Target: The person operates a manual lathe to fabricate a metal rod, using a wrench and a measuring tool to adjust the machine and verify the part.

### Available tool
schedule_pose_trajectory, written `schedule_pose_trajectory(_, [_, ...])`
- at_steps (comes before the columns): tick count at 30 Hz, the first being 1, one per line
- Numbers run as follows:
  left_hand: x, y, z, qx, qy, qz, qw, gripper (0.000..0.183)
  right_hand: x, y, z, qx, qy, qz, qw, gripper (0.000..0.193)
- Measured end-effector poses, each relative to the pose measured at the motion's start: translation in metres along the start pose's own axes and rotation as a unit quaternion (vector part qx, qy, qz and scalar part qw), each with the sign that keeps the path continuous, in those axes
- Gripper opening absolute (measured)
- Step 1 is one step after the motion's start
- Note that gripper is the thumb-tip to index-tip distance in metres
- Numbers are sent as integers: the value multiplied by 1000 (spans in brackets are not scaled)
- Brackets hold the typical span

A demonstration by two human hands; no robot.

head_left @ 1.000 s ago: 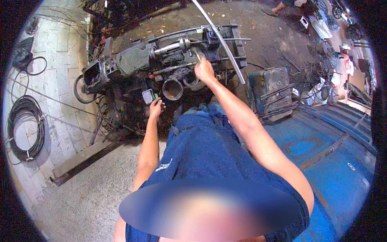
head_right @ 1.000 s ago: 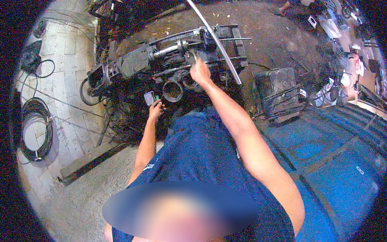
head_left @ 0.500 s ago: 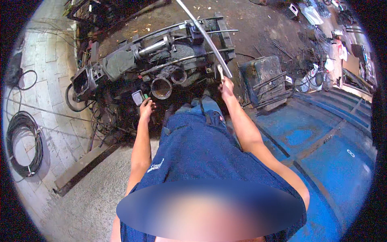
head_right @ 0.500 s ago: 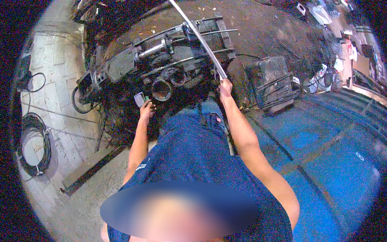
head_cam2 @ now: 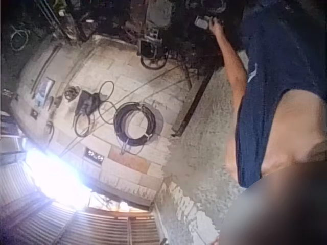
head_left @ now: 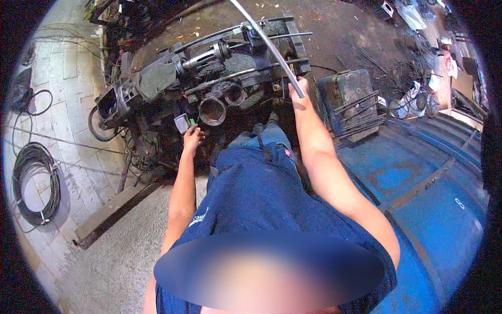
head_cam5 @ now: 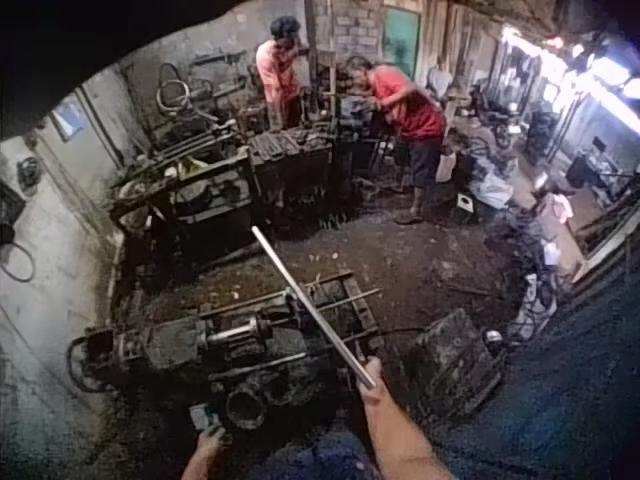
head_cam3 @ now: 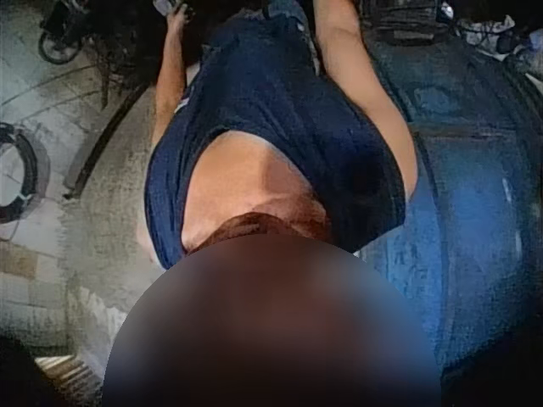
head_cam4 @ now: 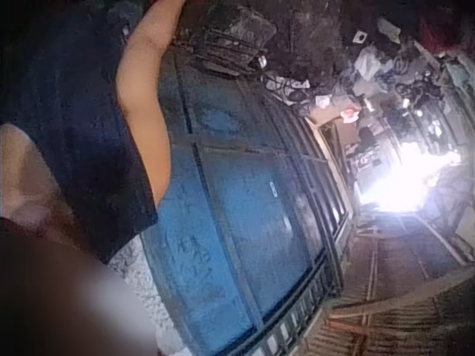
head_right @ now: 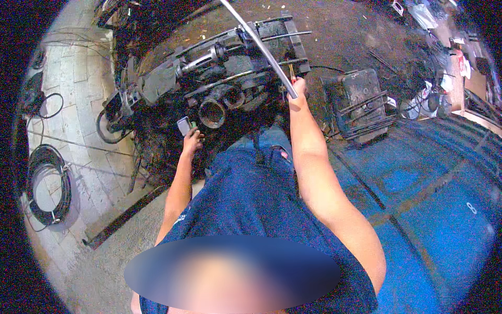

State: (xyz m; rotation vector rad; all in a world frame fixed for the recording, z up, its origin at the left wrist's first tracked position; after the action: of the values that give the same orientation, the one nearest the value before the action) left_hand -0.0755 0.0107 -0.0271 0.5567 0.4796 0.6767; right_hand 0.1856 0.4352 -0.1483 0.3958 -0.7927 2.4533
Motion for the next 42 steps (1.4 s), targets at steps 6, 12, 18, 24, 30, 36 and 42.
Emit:
schedule_pose_trajectory(6, [1, 0, -1, -9, 7, 5, 1000, 38, -2, -20, 24, 6, -1, -30, 1000, 39])
schedule_pose_trajectory(12, [4, -1, 2, -2, 27, 24, 999, 35, -11, -78, 101, -231, 248, 435, 834, 37])
schedule_pose_trajectory(18, [5, -8, -12, 46, 34, 89, 994, 32, 101, -129, 114, -298, -34, 382, 875, 22])
schedule_pose_trajectory(24, [4, -20, -17, 56, 55, 89, 993, 31, 258, -98, 166, -371, -210, 613, 665, 48])
schedule_pose_trajectory(30, [3, -21, -22, 98, 59, 89, 989, 32, 292, -50, 193, -477, -143, 753, 430, 51])
schedule_pose_trajectory(36, [5, -24, -21, 68, 65, 132, 987, 30, 290, -45, 187, -545, -151, 723, 396, 47])
schedule_pose_trajectory(42, [7, -23, -23, 61, 84, 133, 986, 30, 294, -41, 200, -547, -164, 726, 385, 54])
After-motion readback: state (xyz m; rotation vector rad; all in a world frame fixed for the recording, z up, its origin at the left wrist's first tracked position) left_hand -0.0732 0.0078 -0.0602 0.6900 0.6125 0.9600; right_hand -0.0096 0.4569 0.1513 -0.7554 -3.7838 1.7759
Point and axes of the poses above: each hand's wrist, its own z-axis away from the middle knuckle, its own x-axis out of the palm, y = z × x, the point moved 6 cm from there along -z, towards the middle knuckle, and after that the axes turned 3 degrees about x, right-handed, at the moved point
